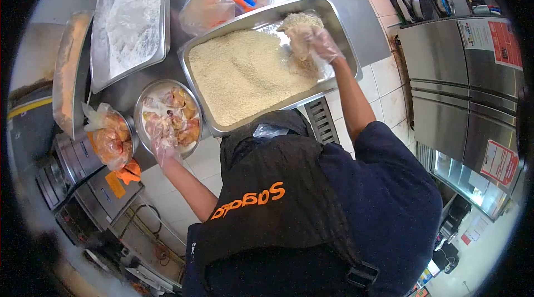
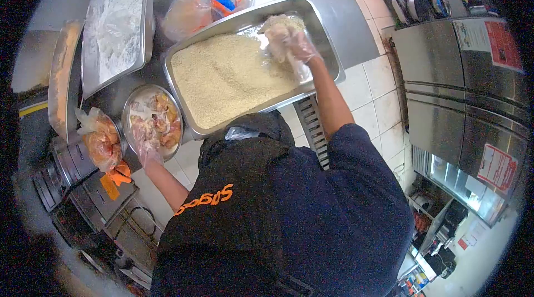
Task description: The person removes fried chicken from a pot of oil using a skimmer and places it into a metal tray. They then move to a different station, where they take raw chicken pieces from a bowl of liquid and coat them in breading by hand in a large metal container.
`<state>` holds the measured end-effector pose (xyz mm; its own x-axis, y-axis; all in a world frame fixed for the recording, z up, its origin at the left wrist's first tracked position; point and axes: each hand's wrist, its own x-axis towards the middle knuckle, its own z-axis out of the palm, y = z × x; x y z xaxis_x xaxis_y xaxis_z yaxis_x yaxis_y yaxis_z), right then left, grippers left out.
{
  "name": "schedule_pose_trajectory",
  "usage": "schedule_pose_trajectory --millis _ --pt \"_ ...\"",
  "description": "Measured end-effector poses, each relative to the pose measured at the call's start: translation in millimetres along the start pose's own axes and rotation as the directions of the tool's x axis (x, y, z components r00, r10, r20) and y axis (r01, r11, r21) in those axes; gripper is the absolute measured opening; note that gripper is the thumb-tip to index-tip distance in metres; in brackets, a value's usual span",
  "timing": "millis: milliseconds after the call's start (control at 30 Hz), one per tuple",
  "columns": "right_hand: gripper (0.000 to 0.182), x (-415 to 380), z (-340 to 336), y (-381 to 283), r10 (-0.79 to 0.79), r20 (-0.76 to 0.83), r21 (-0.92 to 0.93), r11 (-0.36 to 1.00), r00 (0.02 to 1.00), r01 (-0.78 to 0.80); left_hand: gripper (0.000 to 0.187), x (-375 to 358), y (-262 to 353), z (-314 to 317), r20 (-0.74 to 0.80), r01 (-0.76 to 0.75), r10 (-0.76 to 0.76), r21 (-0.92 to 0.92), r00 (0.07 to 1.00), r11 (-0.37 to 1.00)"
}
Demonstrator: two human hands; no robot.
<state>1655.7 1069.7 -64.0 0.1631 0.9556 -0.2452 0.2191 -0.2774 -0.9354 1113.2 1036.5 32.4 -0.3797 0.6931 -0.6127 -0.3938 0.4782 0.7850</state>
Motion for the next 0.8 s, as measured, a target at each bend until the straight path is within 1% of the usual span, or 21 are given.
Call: schedule_pose_trajectory --millis 33,67,133,167,200,267,300,367,400,433,467,500,567,600,633,667,700,733,800 --pt "0.035 -1 -12 4 0.002 0.043 0.284 0.959 0.999 -0.015 0.042 3 -1 2 0.001 0.004 -0.004 -0.003 1.0 1.0" --pt "0.035 -4 -18 -6 0.004 0.04 0.283 0.959 0.999 -0.015 0.042 4 -2 2 0.003 0.006 -0.006 -0.007 1.0 1.0" --pt "0.045 -11 -31 -25 0.146 0.022 0.112 0.983 0.989 -0.148 0.042 7 -3 6 0.01 0.008 -0.008 -0.013 1.0 1.0" --pt "0.045 -16 -33 -26 0.186 0.06 0.232 0.953 0.981 -0.195 0.042 6 -5 8 0.015 0.01 -0.009 -0.014 1.0 1.0" --pt "0.045 -21 -33 -28 0.186 0.055 0.233 0.953 0.981 -0.194 0.042 4 -6 7 0.019 0.011 -0.011 -0.018 1.0 1.0" --pt "0.043 -27 -30 -32 0.317 0.049 0.292 0.902 0.947 -0.317 0.042 6 -8 10 0.023 0.013 -0.013 -0.025 1.0 1.0" --pt "0.043 -24 -29 -27 0.316 0.049 0.291 0.903 0.947 -0.316 0.042 11 -7 10 0.023 0.013 -0.013 -0.031 1.0 0.999" --pt "0.046 -13 -24 -3 0.276 0.077 0.366 0.886 0.958 -0.285 0.042 8 -9 8 0.017 0.013 -0.013 -0.037 1.0 0.999" --pt "0.046 -4 -25 8 0.279 0.077 0.369 0.884 0.957 -0.287 0.042 12 -9 5 0.016 0.014 -0.013 -0.032 1.0 0.999" --pt "0.044 4 -25 13 0.187 0.054 0.172 0.966 0.981 -0.194 0.044 16 -8 3 0.065 0.026 -0.023 -0.047 0.998 0.999" --pt "0.043 6 -26 19 0.092 0.049 -0.035 0.995 0.995 -0.091 0.046 19 -8 1 0.117 0.041 -0.034 -0.061 0.993 0.997" --pt "0.043 3 -29 25 0.097 0.042 -0.031 0.995 0.994 -0.096 0.046 19 -11 -2 0.122 0.044 -0.037 -0.054 0.992 0.998" --pt "0.047 -2 -29 7 0.208 -0.168 0.022 0.978 0.964 -0.207 0.046 17 -10 -3 0.139 -0.079 0.066 0.091 0.988 0.993" --pt "0.047 -6 -29 -6 0.203 -0.168 0.023 0.979 0.965 -0.202 0.046 17 -10 -4 0.14 -0.084 0.071 0.089 0.988 0.992" --pt "0.05 -17 -23 -34 0.37 -0.29 -0.228 0.869 0.883 -0.439 0.045 17 -9 -5 0.13 -0.094 0.082 0.094 0.988 0.991" --pt "0.052 -24 -20 -48 0.472 -0.447 -0.423 0.637 0.76 -0.644 0.045 17 -8 -7 0.118 -0.101 0.088 0.102 0.989 0.99" --pt "0.059 -26 -20 -16 0.454 -0.346 -0.526 0.631 0.821 -0.571 0.044 17 -8 -8 0.105 -0.104 0.093 0.107 0.99 0.989" --pt "0.059 -30 -13 -11 0.454 -0.342 -0.533 0.627 0.823 -0.568 0.043 18 -8 -11 0.094 -0.106 0.096 0.112 0.991 0.988" --pt "0.061 -42 7 -7 0.451 -0.223 -0.741 0.498 0.864 -0.451 0.042 19 -7 -15 0.068 -0.111 0.104 0.117 0.992 0.987"
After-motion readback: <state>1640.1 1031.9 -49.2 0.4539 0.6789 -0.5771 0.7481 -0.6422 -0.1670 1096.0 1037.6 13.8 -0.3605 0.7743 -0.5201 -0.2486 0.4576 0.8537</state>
